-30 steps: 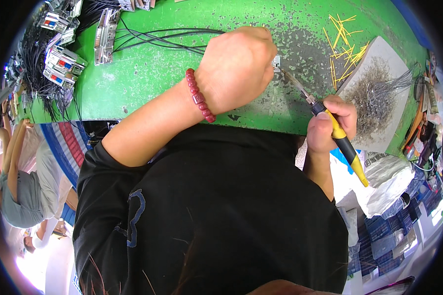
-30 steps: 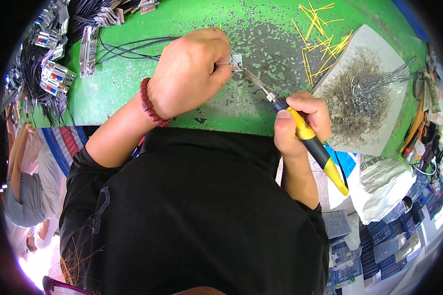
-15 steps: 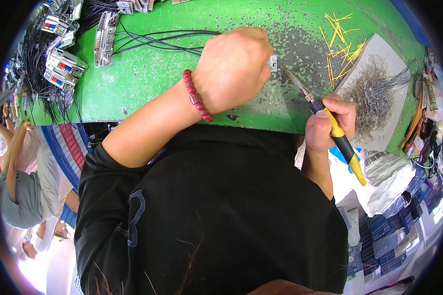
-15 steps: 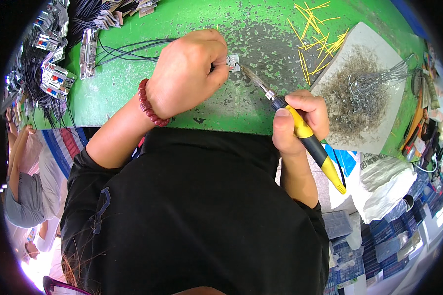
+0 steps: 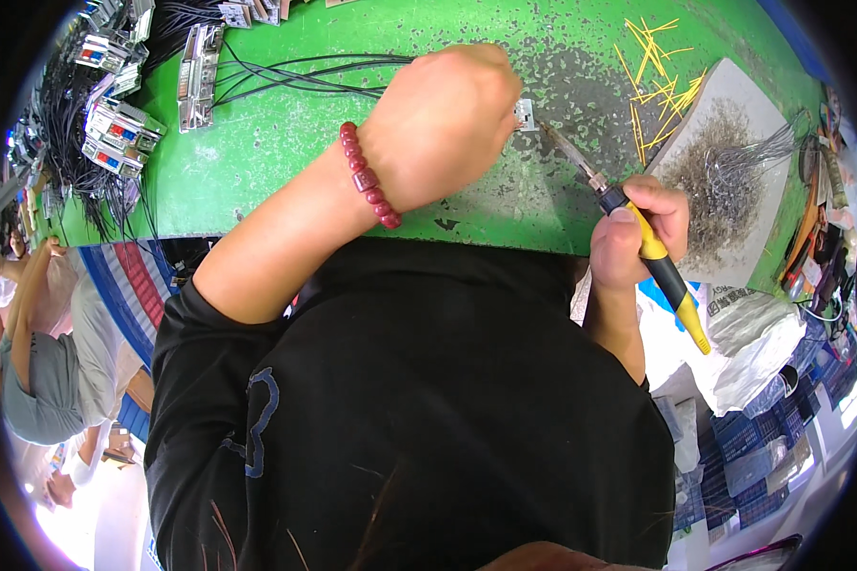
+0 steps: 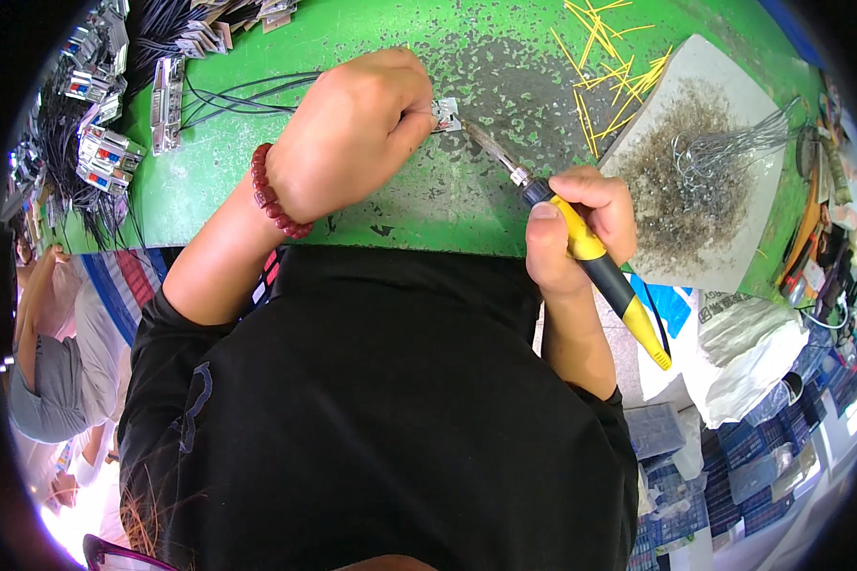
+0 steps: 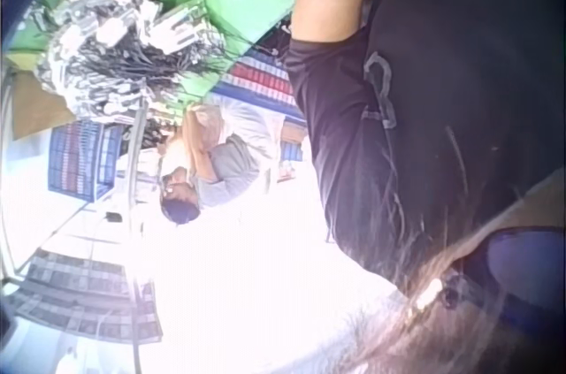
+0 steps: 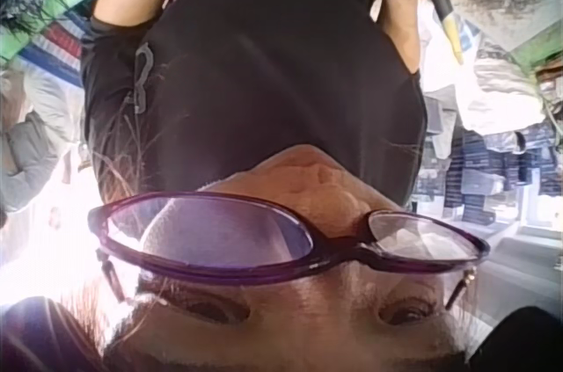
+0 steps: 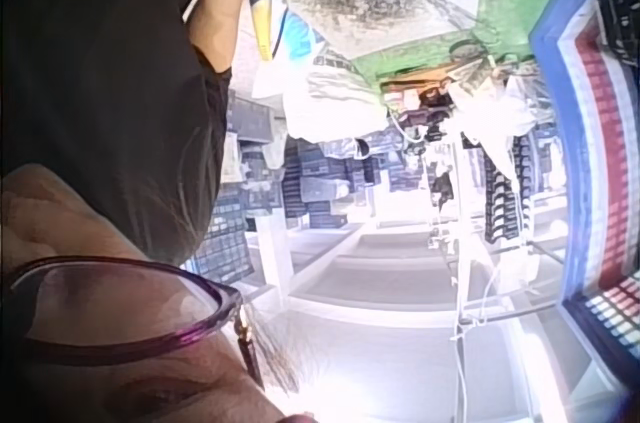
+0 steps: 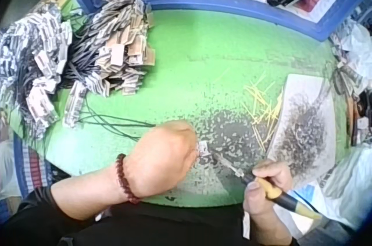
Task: The person solders wires onto circuit boards using a soldering tool, installs the wired component into a toy car shell, and places the car shell into a storage crate.
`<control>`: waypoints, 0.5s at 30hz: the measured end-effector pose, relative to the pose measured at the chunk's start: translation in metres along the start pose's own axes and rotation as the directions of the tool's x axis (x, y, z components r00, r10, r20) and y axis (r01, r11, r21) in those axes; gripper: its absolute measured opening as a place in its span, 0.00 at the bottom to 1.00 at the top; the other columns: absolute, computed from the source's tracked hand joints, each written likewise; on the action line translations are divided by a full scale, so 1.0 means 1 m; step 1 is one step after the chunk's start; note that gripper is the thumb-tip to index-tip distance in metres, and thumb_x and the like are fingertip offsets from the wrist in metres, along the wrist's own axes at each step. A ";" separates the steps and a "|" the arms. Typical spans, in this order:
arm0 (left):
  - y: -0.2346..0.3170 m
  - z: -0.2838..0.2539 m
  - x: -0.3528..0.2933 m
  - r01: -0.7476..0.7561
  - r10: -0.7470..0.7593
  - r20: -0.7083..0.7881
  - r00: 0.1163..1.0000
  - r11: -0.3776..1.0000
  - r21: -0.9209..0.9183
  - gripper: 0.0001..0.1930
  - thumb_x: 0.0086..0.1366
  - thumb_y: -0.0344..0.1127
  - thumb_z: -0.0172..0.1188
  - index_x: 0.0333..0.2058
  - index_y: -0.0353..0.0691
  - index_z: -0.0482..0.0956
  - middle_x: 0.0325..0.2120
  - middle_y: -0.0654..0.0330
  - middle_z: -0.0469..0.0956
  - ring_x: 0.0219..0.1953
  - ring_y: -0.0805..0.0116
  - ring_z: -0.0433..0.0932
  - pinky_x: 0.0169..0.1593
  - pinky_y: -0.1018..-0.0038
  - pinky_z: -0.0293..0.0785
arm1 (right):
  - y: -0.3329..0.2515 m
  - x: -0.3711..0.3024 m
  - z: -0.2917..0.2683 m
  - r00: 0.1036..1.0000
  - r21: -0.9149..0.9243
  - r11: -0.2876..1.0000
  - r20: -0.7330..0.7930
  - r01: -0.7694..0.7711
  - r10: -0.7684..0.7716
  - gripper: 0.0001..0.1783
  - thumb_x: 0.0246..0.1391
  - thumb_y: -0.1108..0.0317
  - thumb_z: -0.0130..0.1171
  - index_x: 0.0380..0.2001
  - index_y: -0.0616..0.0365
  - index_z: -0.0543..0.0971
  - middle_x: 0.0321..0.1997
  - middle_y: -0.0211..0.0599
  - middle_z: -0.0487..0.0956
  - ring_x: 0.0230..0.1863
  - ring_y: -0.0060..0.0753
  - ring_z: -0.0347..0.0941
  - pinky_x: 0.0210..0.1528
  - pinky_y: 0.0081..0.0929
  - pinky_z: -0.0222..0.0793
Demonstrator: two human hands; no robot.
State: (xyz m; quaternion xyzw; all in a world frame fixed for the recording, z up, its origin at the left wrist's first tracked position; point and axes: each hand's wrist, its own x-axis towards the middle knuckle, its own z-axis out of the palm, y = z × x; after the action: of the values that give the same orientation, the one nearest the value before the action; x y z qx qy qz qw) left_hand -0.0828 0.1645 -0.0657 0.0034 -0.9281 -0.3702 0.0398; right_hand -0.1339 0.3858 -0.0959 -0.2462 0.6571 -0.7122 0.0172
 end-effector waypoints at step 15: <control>0.004 -0.010 0.013 -0.008 -0.028 0.199 0.980 0.984 0.180 0.08 0.57 0.31 0.57 0.25 0.31 0.74 0.28 0.47 0.73 0.34 0.46 0.75 0.39 0.57 0.72 | -0.008 0.004 0.004 0.995 -0.098 0.991 0.038 -0.091 0.095 0.09 0.43 0.74 0.56 0.31 0.65 0.72 0.28 0.38 0.71 0.28 0.23 0.62 0.33 0.20 0.57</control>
State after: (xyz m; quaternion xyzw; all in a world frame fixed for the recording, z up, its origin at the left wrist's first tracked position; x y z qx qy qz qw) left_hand -0.0950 0.1606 -0.0550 -0.0255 -0.9569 -0.2837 -0.0562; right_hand -0.1335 0.3820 -0.0875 -0.2310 0.7009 -0.6728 0.0527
